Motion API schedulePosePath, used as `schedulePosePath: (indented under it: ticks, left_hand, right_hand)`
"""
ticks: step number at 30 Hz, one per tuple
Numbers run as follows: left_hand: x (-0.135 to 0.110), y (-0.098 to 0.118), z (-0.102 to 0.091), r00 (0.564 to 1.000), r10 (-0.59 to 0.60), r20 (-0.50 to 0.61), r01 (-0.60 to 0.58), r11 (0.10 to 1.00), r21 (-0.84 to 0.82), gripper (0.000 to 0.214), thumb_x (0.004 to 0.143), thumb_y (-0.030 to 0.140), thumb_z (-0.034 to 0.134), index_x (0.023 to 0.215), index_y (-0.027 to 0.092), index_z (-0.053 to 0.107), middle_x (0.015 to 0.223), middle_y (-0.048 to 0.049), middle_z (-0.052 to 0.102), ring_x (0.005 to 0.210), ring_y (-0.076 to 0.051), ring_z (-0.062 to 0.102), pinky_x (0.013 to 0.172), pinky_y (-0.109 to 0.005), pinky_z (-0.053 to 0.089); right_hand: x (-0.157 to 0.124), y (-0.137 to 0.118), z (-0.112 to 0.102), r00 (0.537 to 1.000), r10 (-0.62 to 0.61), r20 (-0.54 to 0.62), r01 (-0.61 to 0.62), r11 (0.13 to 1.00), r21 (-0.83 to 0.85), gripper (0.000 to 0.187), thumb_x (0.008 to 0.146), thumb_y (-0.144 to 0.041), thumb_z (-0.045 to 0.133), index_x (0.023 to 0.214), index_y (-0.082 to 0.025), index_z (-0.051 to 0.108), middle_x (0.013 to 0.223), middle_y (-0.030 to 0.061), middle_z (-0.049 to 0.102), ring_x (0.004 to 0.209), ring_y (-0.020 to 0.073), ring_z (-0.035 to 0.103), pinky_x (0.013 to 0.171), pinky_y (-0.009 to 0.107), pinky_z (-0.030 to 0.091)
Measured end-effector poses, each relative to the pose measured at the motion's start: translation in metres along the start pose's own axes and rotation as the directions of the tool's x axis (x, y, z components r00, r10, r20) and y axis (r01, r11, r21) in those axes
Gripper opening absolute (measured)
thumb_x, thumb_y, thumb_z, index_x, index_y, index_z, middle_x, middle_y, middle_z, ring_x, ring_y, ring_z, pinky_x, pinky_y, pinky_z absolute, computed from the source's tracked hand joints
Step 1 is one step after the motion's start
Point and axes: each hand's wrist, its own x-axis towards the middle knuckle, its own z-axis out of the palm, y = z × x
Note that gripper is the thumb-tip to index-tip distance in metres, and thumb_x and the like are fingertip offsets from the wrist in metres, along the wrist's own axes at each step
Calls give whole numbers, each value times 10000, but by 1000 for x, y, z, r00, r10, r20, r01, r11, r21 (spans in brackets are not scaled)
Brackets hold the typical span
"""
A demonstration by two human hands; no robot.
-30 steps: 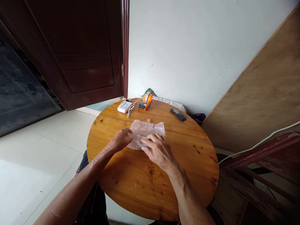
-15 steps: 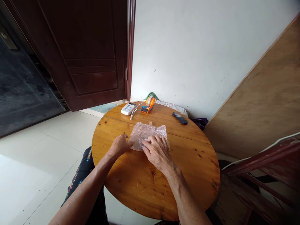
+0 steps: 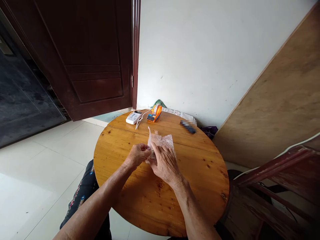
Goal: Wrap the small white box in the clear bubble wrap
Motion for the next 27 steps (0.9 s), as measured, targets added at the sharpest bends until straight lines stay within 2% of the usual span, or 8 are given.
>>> schedulePosePath:
  ticks: [3,6,9,12,15,18,22,27]
  left_hand:
    - [-1,6,3,997,24,75,-34,991,128,213,677,289,610,806,127,661,594,33,547,546,-98,454,516,-219,333]
    - [-4,10,0,975,89,202,-145,949,281,200,713,272,547,792,138,673,615,39,494,594,-107,419,539,-233,301]
    - [-7,10,1,963,182,201,-258,841,476,123,745,211,509,670,154,588,578,53,379,574,-96,332,546,-252,244]
    - [-9,9,7,954,247,171,-296,682,669,138,749,166,534,611,170,519,563,51,372,563,-99,346,565,-267,241]
    - [-11,10,12,952,253,175,-286,518,806,118,784,185,563,669,182,589,633,14,506,628,-136,479,606,-266,309]
    - [-10,7,9,920,323,222,-342,384,858,117,834,245,593,846,195,698,864,-59,641,847,-213,602,741,-296,435]
    - [-3,-5,1,823,456,337,-498,297,814,178,865,286,627,967,198,743,1046,-111,639,1011,-263,594,898,-368,490]
    - [7,-20,-3,715,568,407,-628,266,731,185,894,270,613,994,198,750,1049,-115,618,969,-260,568,869,-395,517]
  right_hand:
    - [-2,4,-2,999,52,-5,-51,990,130,728,779,-111,590,1482,-101,400,1123,142,708,1028,299,590,912,424,399]
    - [-4,12,-2,998,60,-35,-49,966,252,704,756,-64,541,1450,-129,443,1097,124,724,984,274,628,900,408,439]
    - [-4,24,-3,989,75,-128,-24,932,362,539,794,-79,494,1318,-182,567,1041,83,738,961,239,655,899,379,464]
    - [-6,40,-10,930,292,-224,-175,886,430,331,863,-191,480,1145,-209,653,1025,72,732,945,220,664,832,334,490]
    - [-13,54,-22,845,524,-108,-462,816,347,329,874,-339,532,1137,-189,663,1070,97,723,891,233,672,774,336,486]
    - [-23,61,-31,775,625,96,-629,747,216,514,872,-469,569,1267,-143,615,1096,122,720,911,263,683,787,356,473]
    - [-30,56,-31,688,687,233,-725,664,185,718,887,-523,560,1446,-85,457,1022,114,729,982,293,677,803,358,456]
    - [-19,44,-11,637,737,226,-771,609,185,858,858,-523,607,1526,-63,326,1040,130,713,1010,303,662,806,346,447]
